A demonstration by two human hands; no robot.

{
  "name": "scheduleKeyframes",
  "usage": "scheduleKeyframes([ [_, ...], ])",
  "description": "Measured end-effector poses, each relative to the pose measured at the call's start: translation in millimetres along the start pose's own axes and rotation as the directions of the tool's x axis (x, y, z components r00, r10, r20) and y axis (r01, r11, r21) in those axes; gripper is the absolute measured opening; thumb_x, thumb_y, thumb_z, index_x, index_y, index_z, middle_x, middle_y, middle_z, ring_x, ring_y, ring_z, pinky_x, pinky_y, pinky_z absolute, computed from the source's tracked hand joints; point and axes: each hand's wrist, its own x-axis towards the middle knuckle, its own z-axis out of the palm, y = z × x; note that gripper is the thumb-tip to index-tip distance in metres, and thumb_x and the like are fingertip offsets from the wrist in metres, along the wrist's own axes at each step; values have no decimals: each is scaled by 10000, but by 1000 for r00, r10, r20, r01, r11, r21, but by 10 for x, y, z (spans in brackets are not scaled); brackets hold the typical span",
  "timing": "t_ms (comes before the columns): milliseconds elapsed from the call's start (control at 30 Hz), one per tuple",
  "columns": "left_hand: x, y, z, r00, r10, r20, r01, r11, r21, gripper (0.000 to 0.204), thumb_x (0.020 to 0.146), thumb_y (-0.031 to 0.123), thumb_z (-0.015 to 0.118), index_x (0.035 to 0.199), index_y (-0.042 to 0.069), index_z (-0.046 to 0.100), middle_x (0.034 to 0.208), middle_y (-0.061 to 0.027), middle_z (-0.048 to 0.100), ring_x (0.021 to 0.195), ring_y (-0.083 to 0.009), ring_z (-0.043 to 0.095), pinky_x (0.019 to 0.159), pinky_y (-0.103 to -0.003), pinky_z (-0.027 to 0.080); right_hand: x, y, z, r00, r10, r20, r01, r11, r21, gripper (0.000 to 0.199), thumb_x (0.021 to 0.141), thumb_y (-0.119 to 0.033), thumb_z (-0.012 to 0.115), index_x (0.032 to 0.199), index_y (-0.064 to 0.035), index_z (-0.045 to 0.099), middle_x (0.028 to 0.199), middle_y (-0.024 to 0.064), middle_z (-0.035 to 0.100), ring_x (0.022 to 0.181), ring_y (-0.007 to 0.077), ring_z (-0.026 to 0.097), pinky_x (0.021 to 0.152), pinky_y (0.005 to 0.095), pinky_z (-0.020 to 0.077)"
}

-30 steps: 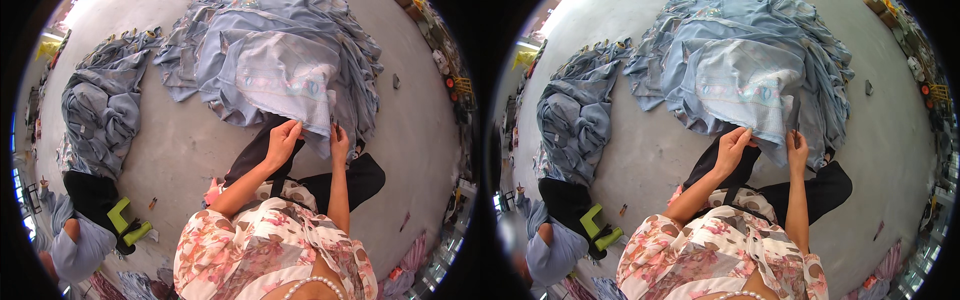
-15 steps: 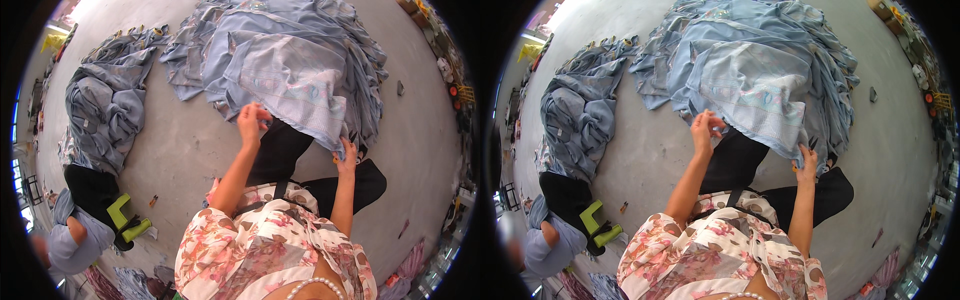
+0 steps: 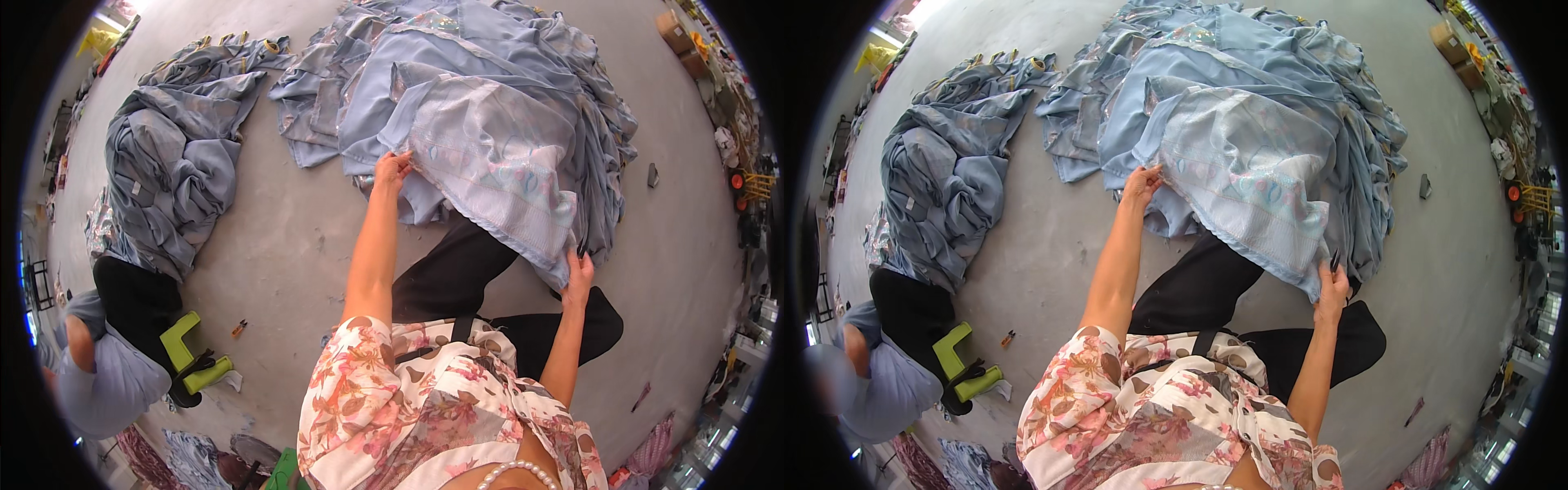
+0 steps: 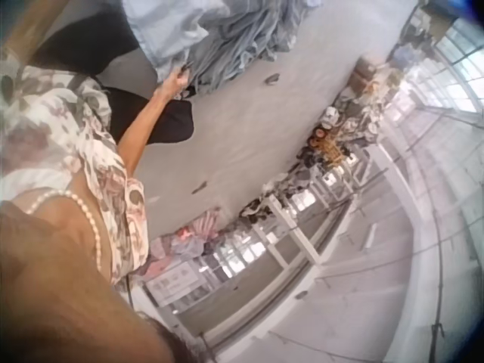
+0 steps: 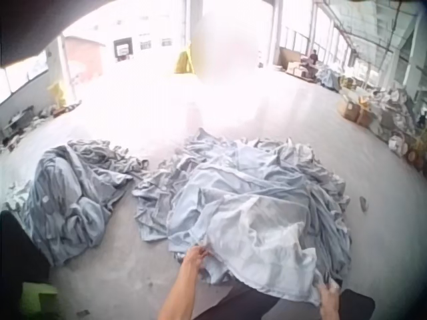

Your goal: The person sits on the floor and uses a small blade to trim loose threads and edges from light blue fabric pieces. They repeatedly pick up fabric, trim specific areas, and place the pieces back into a large pile.

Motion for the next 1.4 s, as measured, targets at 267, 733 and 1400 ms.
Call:
scheduleKeyframes([
  [267,-1800,658,702,837,333,435,-361,932,-18,287,715,-28,738,984,-1,642,911,-63,674,812,-133,630,725,-277,508,-432,-1560,950,810,-537,237,586,721,-370,211,885,-133,611,1069,-39,571,837,25,607,699,77,559,601,227,455],
  [733,-2620,655,1086,717,337,610,-436,900,15,234,737,-29,737,946,-28,631,887,-66,668,769,-99,617,687,-230,502,-582,-1955,1273,519,-706,481,844,512,-159,266,769,-180,725,928,-53,553,675,65,584,568,234,585,525,321,464],
  [1400,-2633,759,1106,709,147,689,-394,893,216,243,734,-32,730,963,-29,649,854,-46,671,764,-89,624,670,-222,497,-602,-1908,1156,497,-726,475,863,470,-184,219,774,-170,717,887,-62,564,691,88,629,592,264,619,515,343,465],
])
